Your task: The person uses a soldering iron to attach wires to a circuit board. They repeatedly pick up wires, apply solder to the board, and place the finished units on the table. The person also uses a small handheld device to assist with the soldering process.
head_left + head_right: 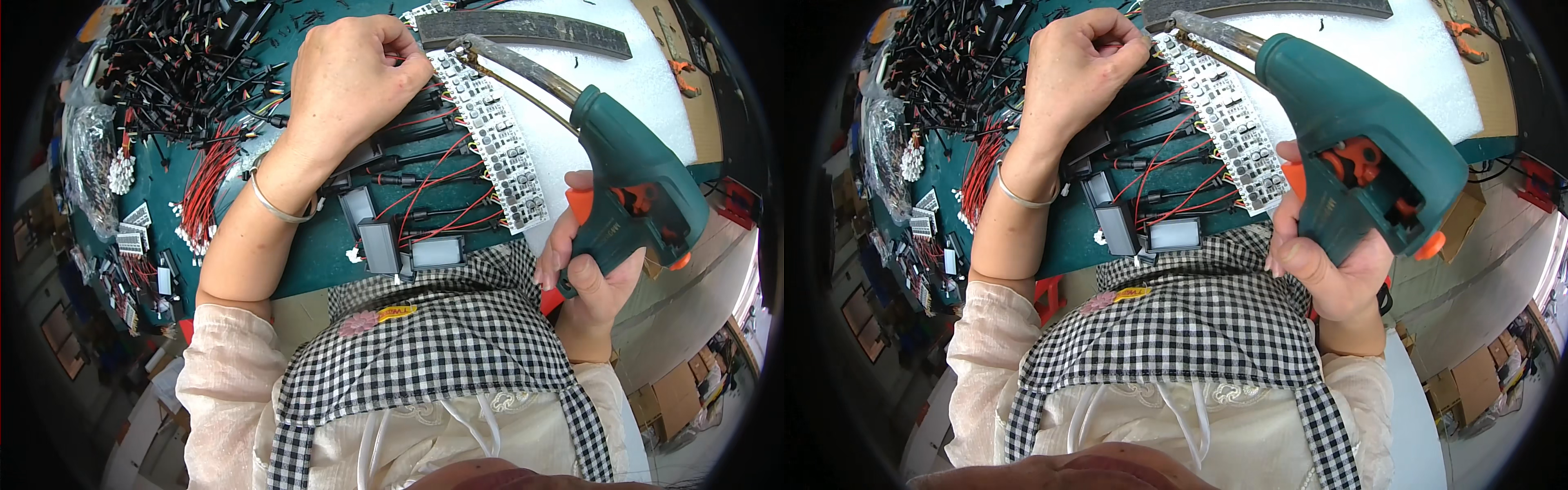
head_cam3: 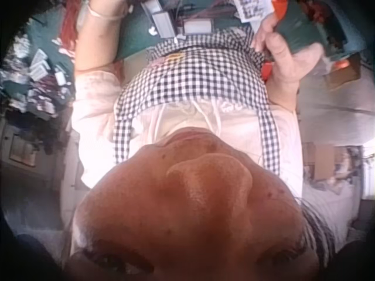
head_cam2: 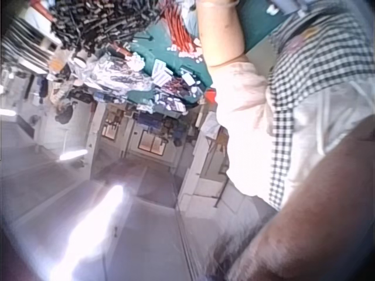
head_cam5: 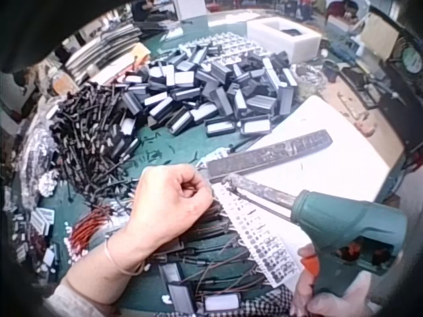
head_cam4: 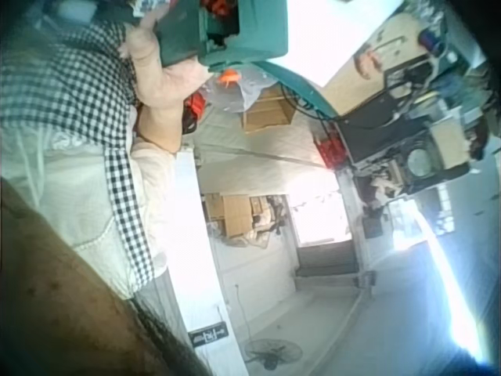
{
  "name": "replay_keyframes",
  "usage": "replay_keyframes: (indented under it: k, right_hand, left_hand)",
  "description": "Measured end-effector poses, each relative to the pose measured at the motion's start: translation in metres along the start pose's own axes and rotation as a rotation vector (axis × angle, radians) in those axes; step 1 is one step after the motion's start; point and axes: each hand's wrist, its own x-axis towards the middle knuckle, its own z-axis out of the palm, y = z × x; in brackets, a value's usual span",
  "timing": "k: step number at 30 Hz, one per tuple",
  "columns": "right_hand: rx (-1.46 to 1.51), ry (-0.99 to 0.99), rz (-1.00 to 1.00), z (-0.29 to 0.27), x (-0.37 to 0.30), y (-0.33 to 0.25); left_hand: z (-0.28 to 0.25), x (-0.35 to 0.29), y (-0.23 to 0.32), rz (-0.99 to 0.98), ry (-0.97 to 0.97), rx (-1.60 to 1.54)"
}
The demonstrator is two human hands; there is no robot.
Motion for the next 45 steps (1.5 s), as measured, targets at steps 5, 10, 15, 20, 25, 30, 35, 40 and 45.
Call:
replay_keyframes:
  k: [5,10,15,20,25,30,35,40,45]
  right_hand:
    - [-0.004,0.013,-0.005,-0.002,-0.002,-0.001]
    - [-0.044,0.028,-0.006,-0.002,-0.005,-0.006]
    - [-0.041,0.062,-0.025,0.006,-0.001,-0.009]
    - [-0.074,0.084,-0.019,0.013,-0.001,-0.009]
    - [-0.106,-0.019,0.038,0.002,-0.001,-0.007]
    - [-0.036,-0.13,0.111,-0.006,-0.002,-0.011]
    - [0.018,-0.113,0.066,0.0,0.0,-0.01]
    - [0.007,-0.155,0.037,0.0,-0.001,-0.009]
    - [-0.12,-0.131,0.069,0.004,-0.002,-0.012]
  left_hand:
    - [0.0,-0.002,-0.001,0.002,0.003,-0.049]
    - [-0.003,-0.002,-0.009,0.184,0.102,-0.19]
    - [-0.011,0.003,0.002,0.173,-0.022,-0.192]
    - [-0.014,0.007,0.007,-0.022,-0.178,-0.243]
    - [-0.014,0.01,0.003,-0.093,-0.245,-0.359]
    - [-0.015,0.016,0.006,-0.151,-0.302,-0.266]
    - [-0.019,0.023,0.011,-0.198,-0.38,-0.268]
    - [-0.016,0.02,0.004,-0.242,-0.382,-0.365]
    - [-0.015,0.019,0.0,-0.146,-0.352,-0.343]
